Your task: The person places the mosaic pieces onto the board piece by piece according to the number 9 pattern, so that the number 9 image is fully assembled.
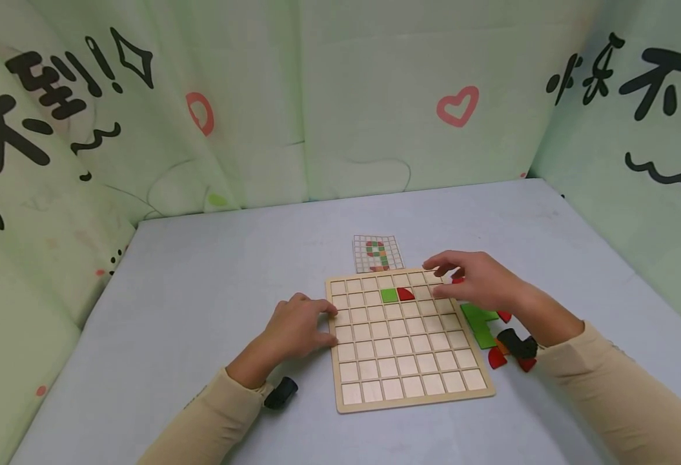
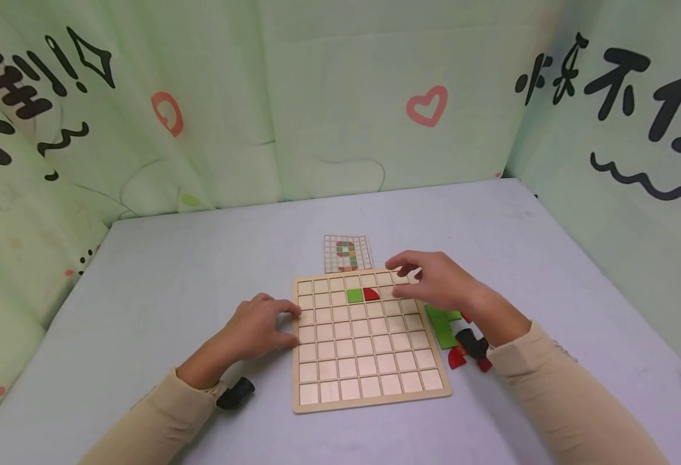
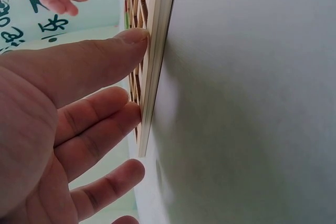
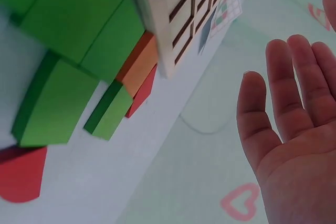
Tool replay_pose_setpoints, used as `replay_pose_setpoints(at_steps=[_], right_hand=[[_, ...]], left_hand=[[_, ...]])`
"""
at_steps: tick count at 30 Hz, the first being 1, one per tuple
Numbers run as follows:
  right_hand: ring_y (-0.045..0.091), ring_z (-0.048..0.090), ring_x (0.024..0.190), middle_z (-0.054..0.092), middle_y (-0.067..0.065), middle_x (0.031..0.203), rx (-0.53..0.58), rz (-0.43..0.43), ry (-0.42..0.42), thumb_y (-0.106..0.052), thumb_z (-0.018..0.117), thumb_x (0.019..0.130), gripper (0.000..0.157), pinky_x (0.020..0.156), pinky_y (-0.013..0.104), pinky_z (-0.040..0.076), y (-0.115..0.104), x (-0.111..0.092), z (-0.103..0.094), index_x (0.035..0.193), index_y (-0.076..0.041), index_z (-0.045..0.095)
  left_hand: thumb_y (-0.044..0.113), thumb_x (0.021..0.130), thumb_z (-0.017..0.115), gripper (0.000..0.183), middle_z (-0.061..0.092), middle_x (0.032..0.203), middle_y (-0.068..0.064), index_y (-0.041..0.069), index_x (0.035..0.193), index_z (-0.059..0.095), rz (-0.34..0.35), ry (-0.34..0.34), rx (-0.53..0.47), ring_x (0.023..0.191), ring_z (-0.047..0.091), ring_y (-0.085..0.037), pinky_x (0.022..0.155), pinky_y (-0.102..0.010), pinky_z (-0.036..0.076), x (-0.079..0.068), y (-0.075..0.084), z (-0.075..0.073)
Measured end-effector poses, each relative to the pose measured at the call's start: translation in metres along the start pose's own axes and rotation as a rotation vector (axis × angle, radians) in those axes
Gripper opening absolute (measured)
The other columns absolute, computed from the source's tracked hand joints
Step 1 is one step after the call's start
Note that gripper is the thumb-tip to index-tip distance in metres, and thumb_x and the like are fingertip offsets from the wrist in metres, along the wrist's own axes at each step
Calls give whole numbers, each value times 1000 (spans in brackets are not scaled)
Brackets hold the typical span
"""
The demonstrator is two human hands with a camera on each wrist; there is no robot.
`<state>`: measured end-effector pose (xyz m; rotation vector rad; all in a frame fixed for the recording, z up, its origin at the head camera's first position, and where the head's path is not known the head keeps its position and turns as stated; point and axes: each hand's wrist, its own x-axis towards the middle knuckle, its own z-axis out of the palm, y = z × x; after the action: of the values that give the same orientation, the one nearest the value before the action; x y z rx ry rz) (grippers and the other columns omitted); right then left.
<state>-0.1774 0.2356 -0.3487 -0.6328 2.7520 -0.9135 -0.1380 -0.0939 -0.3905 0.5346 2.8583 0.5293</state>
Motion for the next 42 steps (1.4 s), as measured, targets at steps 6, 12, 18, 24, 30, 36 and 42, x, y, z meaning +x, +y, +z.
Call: replay_pose_setpoints(at_steps=[6,12,18,24,30,36,42], right_hand=[[34,58,109,64,14,122,4,39,12,-19,75,91,42,90,49,51,8,-6,-7,129,-5,64],[34,57,111,64,14,123,-4,63,19,-20,73,92,41,94,54,48,14,-10,-10,129,-4,64],[32,58,110,66,12,118,-9,51,31,-18,74,91,39,95,54,47,20,-13,-11,126,-3,65],[32,58,110,67,12,118,-17,51,39,-15,72,92,37,95,53,48,26,-16,-13,125,-2,65],[33,58,110,66,13,118,-26,69,36,-14,70,93,36,94,54,48,32,-18,-14,126,-1,64],[31,57,109,66,12,118,-45,119,33,-12,68,92,33,93,52,48,43,-18,-14,124,-3,65],[35,59,105,65,14,116,-48,153,10,-15,70,91,34,88,51,51,52,-17,-15,123,-4,64]], left_hand=[[31,79,85,38,70,104,5,18,113,72,0,3,0,114,54,-27,91,-47,42,0,1,0],[31,80,85,38,71,104,3,18,113,72,6,4,7,114,54,-27,91,-47,43,0,0,-1],[31,80,85,38,71,105,3,19,114,72,-3,-2,4,115,54,-27,92,-47,43,0,0,0],[32,80,84,38,71,105,3,19,114,72,-3,-1,2,115,54,-28,92,-47,43,0,0,0],[32,81,84,39,71,107,2,18,114,72,1,3,-8,116,54,-28,92,-47,42,0,0,-1],[32,80,85,38,71,106,3,18,114,72,3,2,-10,115,54,-28,92,-47,42,-1,1,-2],[31,80,84,38,71,107,2,18,113,72,9,6,-1,115,54,-28,92,-47,42,-1,0,-1]])
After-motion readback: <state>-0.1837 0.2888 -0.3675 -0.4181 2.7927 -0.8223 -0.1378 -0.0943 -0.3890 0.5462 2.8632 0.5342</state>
